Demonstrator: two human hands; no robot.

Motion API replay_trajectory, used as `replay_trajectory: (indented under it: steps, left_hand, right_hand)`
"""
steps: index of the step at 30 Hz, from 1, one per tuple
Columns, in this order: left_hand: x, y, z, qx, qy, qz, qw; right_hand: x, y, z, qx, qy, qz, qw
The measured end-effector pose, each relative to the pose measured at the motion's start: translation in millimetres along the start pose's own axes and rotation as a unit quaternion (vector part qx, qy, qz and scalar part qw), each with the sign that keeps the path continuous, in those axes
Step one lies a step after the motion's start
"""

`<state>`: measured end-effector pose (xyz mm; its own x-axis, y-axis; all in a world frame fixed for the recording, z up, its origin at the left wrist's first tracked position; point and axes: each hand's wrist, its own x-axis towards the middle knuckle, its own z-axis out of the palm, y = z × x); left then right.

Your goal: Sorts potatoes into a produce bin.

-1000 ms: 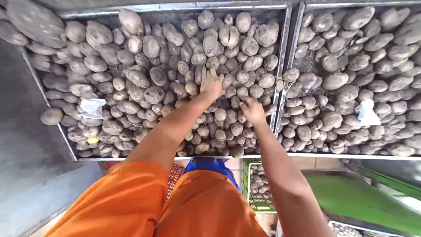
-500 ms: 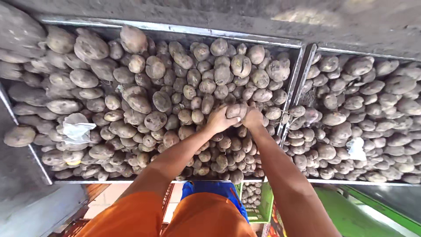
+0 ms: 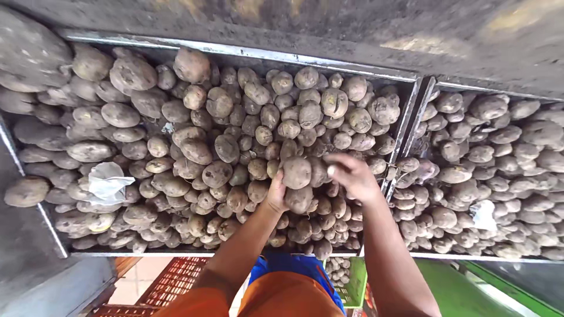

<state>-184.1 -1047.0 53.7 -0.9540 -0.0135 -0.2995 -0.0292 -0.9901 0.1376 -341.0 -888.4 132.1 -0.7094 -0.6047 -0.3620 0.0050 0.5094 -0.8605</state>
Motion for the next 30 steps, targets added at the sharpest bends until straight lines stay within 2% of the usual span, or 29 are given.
replay_trajectory:
  steps: [3, 5, 9, 14, 17, 19, 20, 23, 26, 28, 30]
  left_hand:
    - [-9.2, -1.1, -14.0, -0.058, -0.022, 0.028, 0.998]
    - [-18.3, 1.0, -19.7, -0.061, -0.015, 0.029, 0.998]
    - [-39.8, 9.4, -30.5, -0.028, -0.029, 0.023, 0.999]
    - [-43.2, 4.8, -35.6, -0.020, -0.033, 0.007, 0.999]
    - [-45.9, 10.9, -24.0, 0.008, -0.036, 0.006, 0.999]
    - [-49.6, 13.0, -20.3, 0.007, -0.050, 0.009, 0.999]
    - [-53.7, 13.8, -20.2, 0.004, -0.056, 0.007, 0.998]
    - [-59.6, 16.4, -21.6, -0.007, -0.067, -0.023, 0.997]
    - [-66.5, 14.8, -22.6, 0.025, -0.026, -0.049, 0.998]
    - [-70.4, 14.4, -25.9, 0.016, -0.027, -0.065, 0.997]
    - [-74.3, 13.8, -27.5, 0.006, -0.028, -0.074, 0.997]
  right_hand:
    - [79.2, 6.8, 13.2, 0.027, 0.118, 0.160, 0.980]
    - [123.2, 13.8, 25.9, 0.005, 0.093, 0.228, 0.969]
    - [146.7, 11.2, 49.2, -0.041, 0.120, 0.165, 0.978]
    - [150.0, -6.4, 57.1, -0.092, 0.097, 0.104, 0.986]
    - [131.7, 3.1, 27.2, 0.002, 0.168, 0.071, 0.983]
    - [131.6, 19.1, -5.8, 0.090, 0.232, 0.095, 0.964]
    - [135.2, 25.6, -19.5, 0.128, 0.225, 0.141, 0.956]
    - [155.3, 25.2, -38.9, 0.159, 0.117, 0.244, 0.950]
    - [162.9, 15.1, -44.6, 0.082, 0.081, 0.242, 0.963]
    - [159.8, 10.8, -46.1, 0.002, 0.063, 0.198, 0.978]
    - [154.1, 12.4, -38.7, -0.055, 0.085, 0.177, 0.979]
